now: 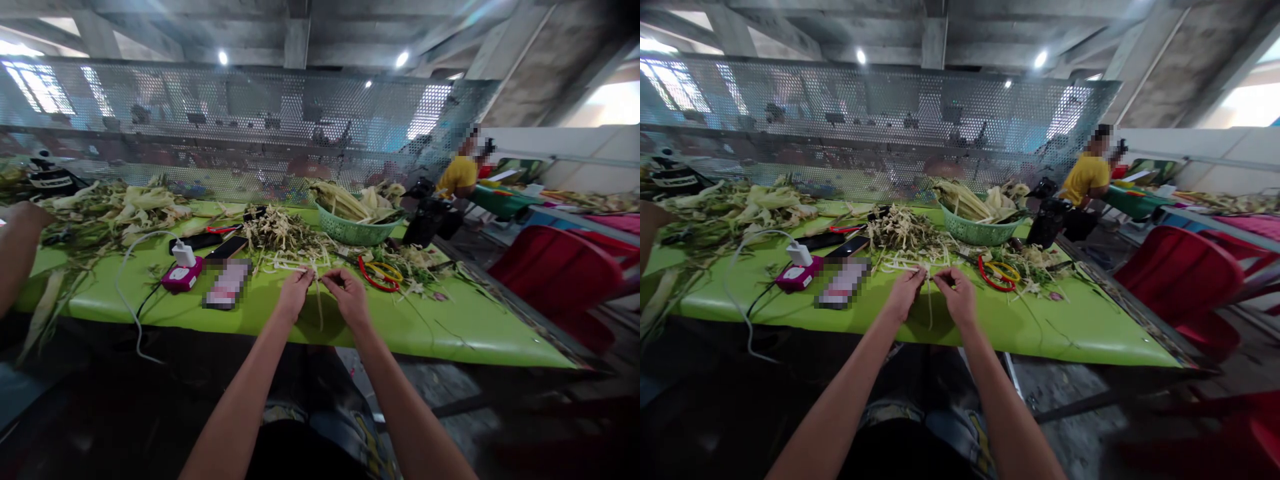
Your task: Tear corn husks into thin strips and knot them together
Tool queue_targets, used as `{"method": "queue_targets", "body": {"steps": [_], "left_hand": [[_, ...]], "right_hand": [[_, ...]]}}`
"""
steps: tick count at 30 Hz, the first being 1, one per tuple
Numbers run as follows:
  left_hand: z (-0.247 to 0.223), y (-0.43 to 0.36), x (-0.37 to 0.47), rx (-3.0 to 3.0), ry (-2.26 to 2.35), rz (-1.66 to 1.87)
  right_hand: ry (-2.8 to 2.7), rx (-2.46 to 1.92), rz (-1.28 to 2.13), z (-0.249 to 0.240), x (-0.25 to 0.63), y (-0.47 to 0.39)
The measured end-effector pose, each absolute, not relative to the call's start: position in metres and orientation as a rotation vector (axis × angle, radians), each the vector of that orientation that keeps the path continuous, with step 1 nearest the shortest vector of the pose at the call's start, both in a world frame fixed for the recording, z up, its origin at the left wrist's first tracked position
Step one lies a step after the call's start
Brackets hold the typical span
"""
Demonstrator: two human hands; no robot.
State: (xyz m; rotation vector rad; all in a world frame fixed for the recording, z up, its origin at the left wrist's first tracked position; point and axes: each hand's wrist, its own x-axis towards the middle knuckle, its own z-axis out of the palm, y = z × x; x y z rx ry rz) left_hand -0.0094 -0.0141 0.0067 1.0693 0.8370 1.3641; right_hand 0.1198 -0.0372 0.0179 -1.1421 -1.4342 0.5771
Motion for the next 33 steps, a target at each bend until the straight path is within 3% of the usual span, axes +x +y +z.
{"method": "queue_targets", "body": {"steps": [15,33], "left_hand": [[0.007,-0.015,-0.009,1.341,0.734,1.377],[0.011,-0.019,-0.006,1.169,0.897,1.304]], "right_hand": [[-1.391,-1.017,0.896,0.014,0.120,-0.035],[-1.207,-1.031,0.884,0.006,0.121,-0.027]]}}
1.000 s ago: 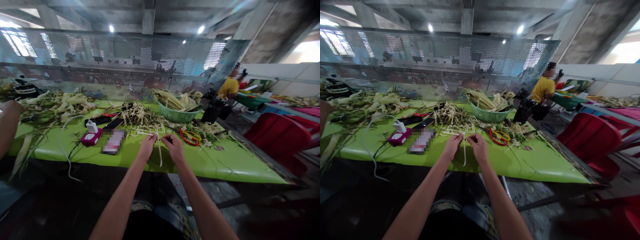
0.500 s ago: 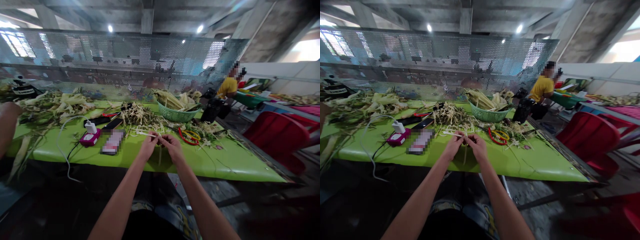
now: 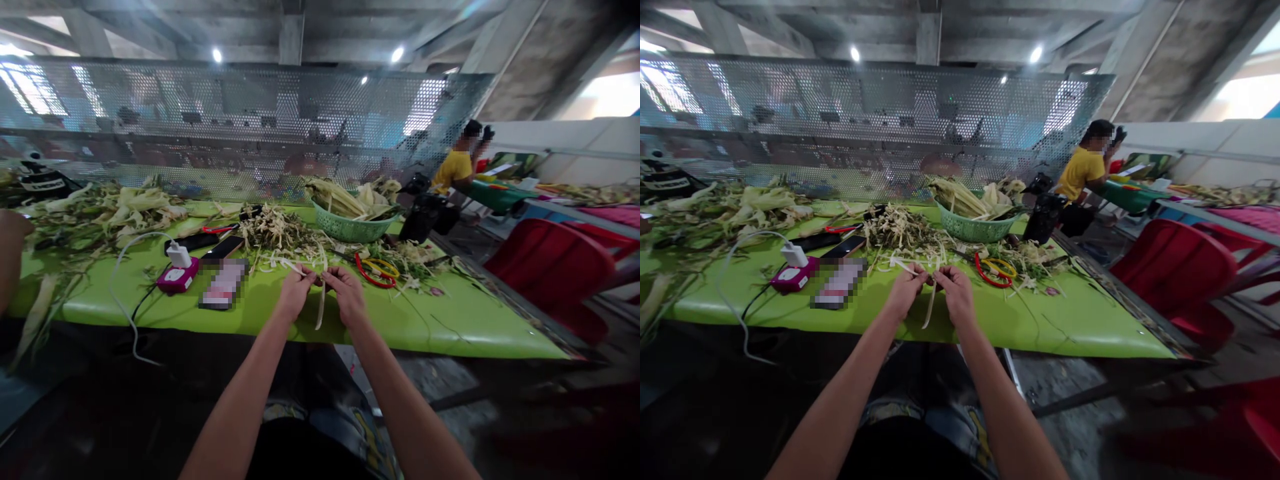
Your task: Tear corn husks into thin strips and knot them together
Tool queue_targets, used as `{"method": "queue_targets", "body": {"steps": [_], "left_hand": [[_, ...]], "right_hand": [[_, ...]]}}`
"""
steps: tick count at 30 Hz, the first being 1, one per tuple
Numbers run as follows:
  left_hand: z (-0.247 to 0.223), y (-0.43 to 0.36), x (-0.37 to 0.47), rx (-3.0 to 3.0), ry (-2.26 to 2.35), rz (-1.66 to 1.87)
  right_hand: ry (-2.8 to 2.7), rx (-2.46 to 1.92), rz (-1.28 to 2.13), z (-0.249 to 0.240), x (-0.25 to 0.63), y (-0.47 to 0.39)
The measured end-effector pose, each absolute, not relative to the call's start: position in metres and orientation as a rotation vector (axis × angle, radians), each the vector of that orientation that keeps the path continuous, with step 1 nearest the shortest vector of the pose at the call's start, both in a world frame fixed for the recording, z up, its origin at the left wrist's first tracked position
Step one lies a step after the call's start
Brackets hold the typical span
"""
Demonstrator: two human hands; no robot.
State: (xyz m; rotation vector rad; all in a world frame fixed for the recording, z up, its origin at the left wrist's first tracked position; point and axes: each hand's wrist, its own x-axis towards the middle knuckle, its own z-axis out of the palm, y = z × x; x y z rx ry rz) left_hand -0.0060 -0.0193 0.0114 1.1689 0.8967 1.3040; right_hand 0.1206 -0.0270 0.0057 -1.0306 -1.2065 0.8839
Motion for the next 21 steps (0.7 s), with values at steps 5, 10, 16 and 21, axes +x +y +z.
{"method": "queue_targets", "body": {"steps": [5,10,16,21], "left_hand": [[0.009,-0.016,-0.011,1.041,0.831,1.260],[0.019,-0.018,-0.024,0.981,0.929,1.904],[0.023,-0.023,-0.018,1.604,1.043,1.599],[0.014,-0.017,-0.008,1.715,0.889,1.279]], "right_hand": [[-1.263,-1.057,0.847,0.007,0.125,-0.028],[-1.302,-1.145,0.723,0.007,0.126,-0.028],[-1.480,-1.186,0.537,0.015,0.135,-0.030],[-1.569,-1.133,0.696,0.021,0.146,-0.030]]}}
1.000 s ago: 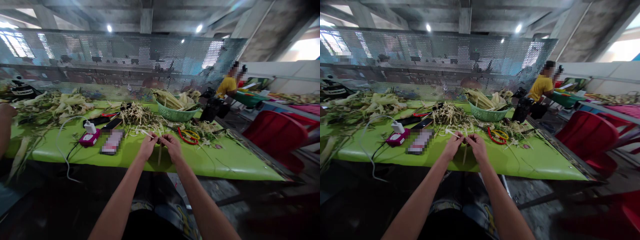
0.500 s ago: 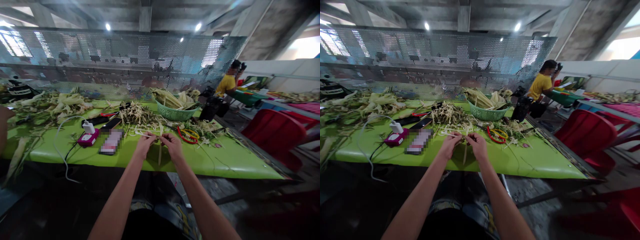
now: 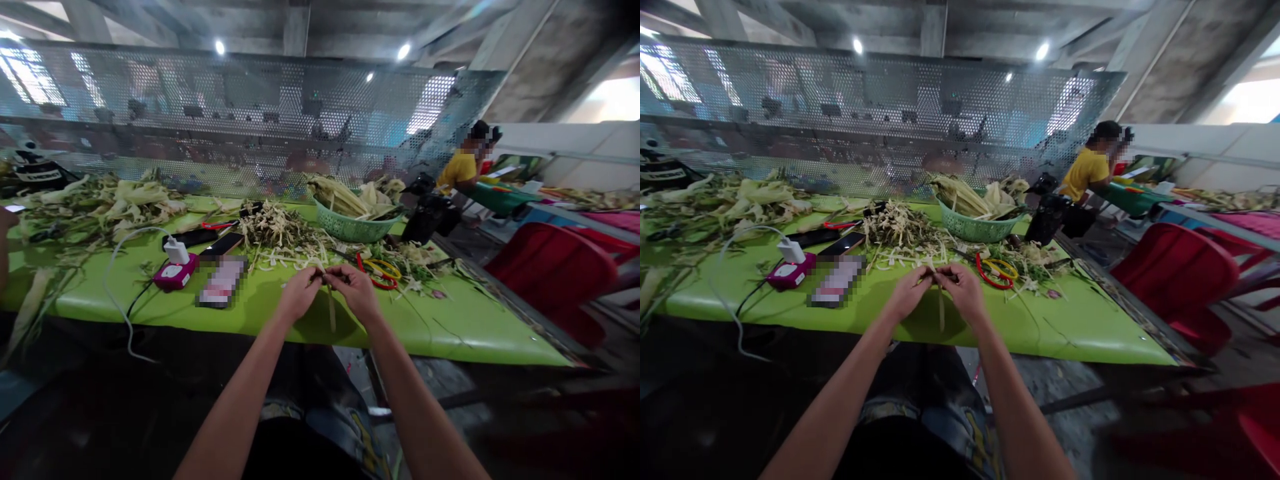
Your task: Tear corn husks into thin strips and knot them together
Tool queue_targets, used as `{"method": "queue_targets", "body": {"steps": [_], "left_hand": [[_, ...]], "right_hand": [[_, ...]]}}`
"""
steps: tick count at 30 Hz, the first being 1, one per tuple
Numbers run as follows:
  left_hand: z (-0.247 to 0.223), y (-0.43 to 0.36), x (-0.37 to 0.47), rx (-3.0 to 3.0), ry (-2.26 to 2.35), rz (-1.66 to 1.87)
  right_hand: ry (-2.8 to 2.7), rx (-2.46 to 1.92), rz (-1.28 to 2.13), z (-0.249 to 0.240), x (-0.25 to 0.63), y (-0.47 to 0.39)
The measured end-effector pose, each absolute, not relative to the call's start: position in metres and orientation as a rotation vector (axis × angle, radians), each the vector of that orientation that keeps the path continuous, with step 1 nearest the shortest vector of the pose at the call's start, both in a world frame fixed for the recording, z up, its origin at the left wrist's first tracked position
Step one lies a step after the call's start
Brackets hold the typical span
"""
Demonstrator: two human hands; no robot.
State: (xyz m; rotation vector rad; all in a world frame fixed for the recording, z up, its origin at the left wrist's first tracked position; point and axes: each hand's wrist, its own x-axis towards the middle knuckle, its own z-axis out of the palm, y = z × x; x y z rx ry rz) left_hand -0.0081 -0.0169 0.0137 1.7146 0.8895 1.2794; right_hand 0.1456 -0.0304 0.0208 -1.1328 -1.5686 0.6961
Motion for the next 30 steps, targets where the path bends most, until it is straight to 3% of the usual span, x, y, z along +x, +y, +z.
{"method": "queue_targets", "body": {"steps": [17,30], "left_hand": [[0.0095,-0.0189,-0.0090,1.646,0.781,1.221],[0.0105,-0.0170,-0.0054,1.693,0.816,1.095]], "right_hand": [[-1.207,-0.991,0.799,0.0193,0.1429,-0.0295],[-1.276,-0.973,1.020,0.0241,0.1402,-0.0323]]}}
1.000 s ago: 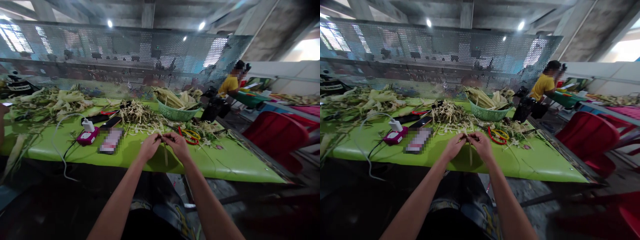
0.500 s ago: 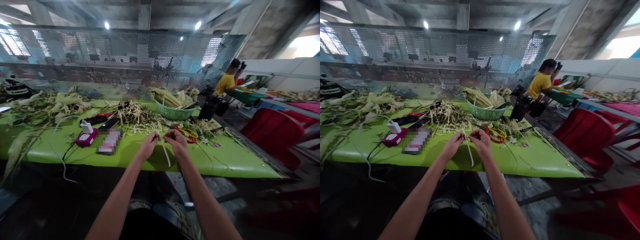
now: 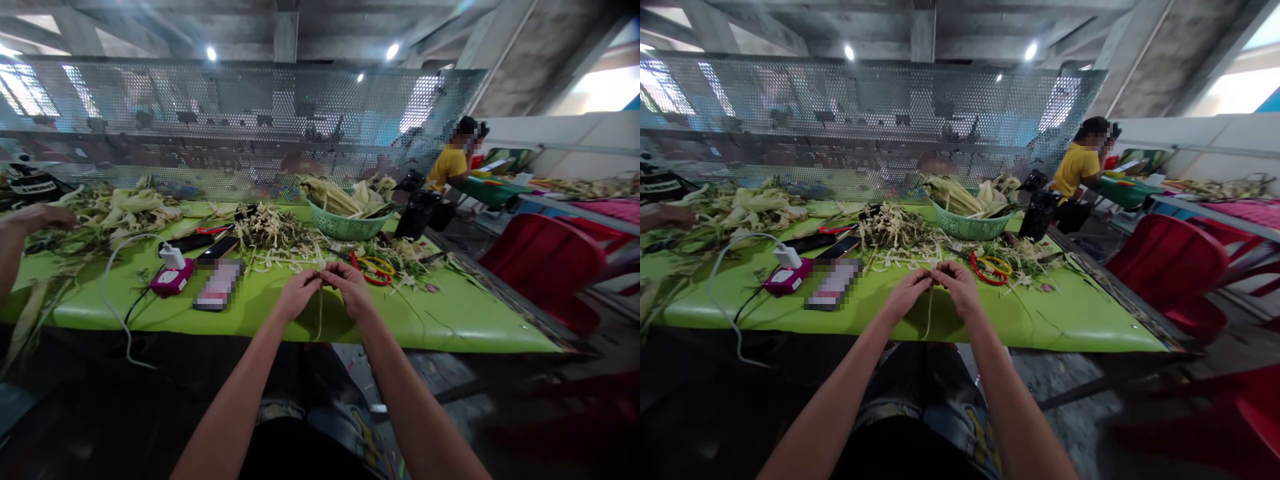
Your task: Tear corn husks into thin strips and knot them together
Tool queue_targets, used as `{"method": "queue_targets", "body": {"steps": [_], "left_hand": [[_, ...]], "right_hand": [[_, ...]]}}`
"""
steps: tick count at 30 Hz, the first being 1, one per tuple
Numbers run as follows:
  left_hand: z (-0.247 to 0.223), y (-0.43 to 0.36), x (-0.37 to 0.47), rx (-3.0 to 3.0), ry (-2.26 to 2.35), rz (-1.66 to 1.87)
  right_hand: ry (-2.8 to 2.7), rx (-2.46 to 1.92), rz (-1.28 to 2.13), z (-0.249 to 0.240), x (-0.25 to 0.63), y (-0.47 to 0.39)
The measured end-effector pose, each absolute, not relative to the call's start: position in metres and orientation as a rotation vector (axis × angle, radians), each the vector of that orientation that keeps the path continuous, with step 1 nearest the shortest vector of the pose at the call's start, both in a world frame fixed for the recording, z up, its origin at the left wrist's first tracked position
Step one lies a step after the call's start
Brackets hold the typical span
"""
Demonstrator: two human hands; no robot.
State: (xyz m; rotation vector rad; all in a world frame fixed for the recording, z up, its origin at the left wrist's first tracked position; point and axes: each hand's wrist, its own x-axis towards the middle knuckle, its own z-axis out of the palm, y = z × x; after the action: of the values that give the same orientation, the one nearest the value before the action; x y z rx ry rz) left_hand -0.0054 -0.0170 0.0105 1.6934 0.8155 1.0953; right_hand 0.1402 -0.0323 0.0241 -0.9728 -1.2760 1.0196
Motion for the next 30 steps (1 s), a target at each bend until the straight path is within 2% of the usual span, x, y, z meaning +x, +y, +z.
{"method": "queue_targets", "body": {"steps": [6,20,26,30], "left_hand": [[0.014,-0.019,-0.007,1.680,0.858,1.062],[0.008,-0.017,-0.006,1.573,0.772,1.060],[0.006,-0.015,-0.007,1.532,0.785,1.148],[0.009,-0.016,-0.007,1.524,0.807,1.178]], "right_hand": [[-1.284,-1.008,0.869,0.021,0.143,-0.028],[-1.244,-0.971,0.815,0.019,0.150,-0.025],[-1.219,-0.974,0.618,0.017,0.153,-0.033],[-1.347,-1.084,0.696,0.018,0.150,-0.039]]}}
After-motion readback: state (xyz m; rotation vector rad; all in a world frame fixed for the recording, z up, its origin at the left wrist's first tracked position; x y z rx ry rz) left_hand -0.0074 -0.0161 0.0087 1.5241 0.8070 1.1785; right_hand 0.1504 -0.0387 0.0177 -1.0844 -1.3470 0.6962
